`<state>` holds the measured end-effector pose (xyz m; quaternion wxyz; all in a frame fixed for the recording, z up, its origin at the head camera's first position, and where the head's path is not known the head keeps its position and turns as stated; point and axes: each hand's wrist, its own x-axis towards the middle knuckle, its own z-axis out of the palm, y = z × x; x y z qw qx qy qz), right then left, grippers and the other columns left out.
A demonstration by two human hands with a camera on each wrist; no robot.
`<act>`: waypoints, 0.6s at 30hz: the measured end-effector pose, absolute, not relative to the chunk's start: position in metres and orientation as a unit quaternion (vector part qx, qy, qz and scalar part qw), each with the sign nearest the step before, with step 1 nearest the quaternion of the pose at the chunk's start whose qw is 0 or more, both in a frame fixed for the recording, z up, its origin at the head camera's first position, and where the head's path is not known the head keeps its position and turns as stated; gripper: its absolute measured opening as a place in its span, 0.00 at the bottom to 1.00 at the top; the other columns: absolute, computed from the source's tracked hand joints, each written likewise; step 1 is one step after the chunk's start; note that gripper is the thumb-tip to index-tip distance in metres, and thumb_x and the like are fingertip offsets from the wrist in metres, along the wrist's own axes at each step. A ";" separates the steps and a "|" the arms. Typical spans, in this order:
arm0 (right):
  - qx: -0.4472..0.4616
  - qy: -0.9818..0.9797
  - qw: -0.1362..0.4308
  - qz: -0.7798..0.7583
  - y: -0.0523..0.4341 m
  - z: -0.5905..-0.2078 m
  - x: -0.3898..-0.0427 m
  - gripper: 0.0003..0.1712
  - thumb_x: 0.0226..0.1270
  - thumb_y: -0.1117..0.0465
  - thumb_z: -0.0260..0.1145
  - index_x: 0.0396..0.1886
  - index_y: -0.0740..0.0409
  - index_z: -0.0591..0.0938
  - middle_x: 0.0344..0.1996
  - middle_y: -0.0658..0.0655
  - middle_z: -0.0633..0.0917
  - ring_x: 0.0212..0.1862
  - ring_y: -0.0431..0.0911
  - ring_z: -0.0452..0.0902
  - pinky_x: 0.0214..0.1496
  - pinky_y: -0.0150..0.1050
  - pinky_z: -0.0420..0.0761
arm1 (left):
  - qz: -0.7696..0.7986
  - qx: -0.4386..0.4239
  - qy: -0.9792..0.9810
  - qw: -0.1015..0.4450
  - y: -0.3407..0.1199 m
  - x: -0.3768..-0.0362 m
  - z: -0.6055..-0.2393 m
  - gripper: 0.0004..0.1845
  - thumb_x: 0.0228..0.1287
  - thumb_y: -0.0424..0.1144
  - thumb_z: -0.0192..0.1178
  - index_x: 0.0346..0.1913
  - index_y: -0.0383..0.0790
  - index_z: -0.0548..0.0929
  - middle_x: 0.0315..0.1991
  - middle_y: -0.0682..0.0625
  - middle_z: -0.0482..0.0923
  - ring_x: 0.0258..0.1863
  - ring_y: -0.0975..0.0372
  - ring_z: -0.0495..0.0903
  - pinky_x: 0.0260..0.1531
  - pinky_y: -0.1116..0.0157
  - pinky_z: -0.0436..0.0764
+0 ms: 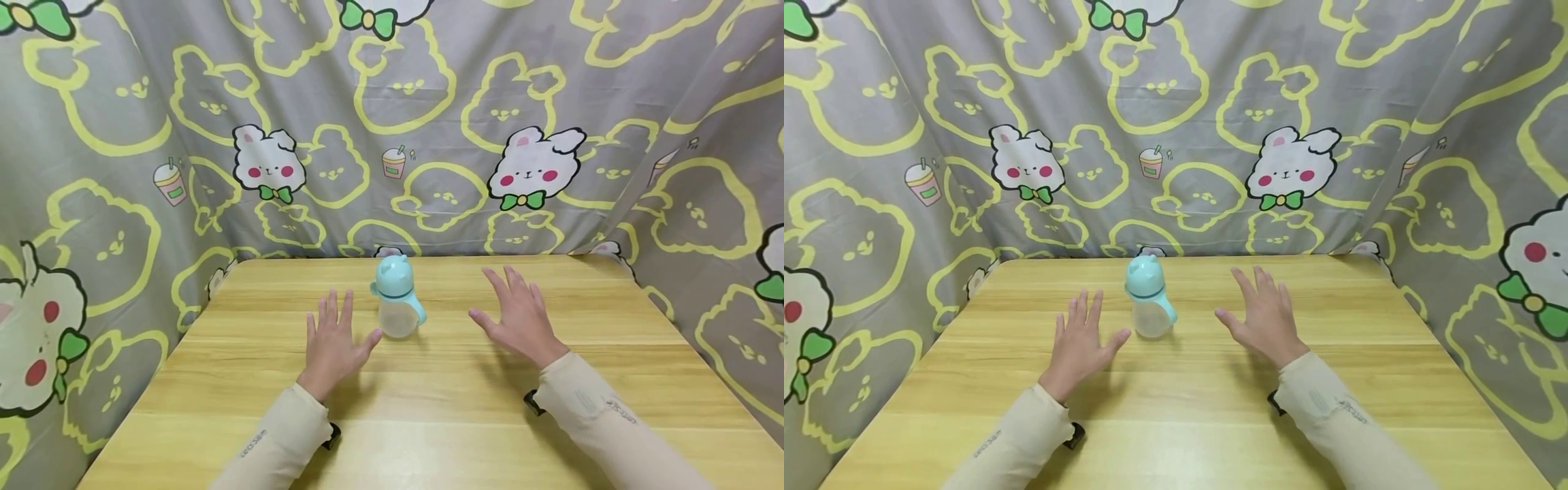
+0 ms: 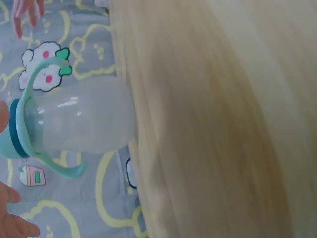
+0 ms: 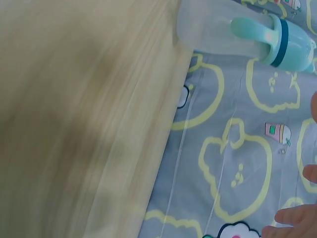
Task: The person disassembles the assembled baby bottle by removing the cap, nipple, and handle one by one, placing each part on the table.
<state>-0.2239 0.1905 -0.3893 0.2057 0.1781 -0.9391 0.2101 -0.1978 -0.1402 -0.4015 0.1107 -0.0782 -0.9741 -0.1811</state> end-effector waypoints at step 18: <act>0.216 -0.926 0.194 0.242 0.144 -0.381 -0.245 0.44 0.63 0.41 0.63 0.73 0.54 0.61 0.68 0.70 0.65 0.70 0.63 0.55 0.66 0.67 0.47 | -0.259 -0.063 -0.956 0.123 -0.110 -0.210 -0.413 0.53 0.62 0.69 0.50 0.77 0.37 0.45 0.74 0.31 0.45 0.73 0.40 0.45 0.66 0.40 0.45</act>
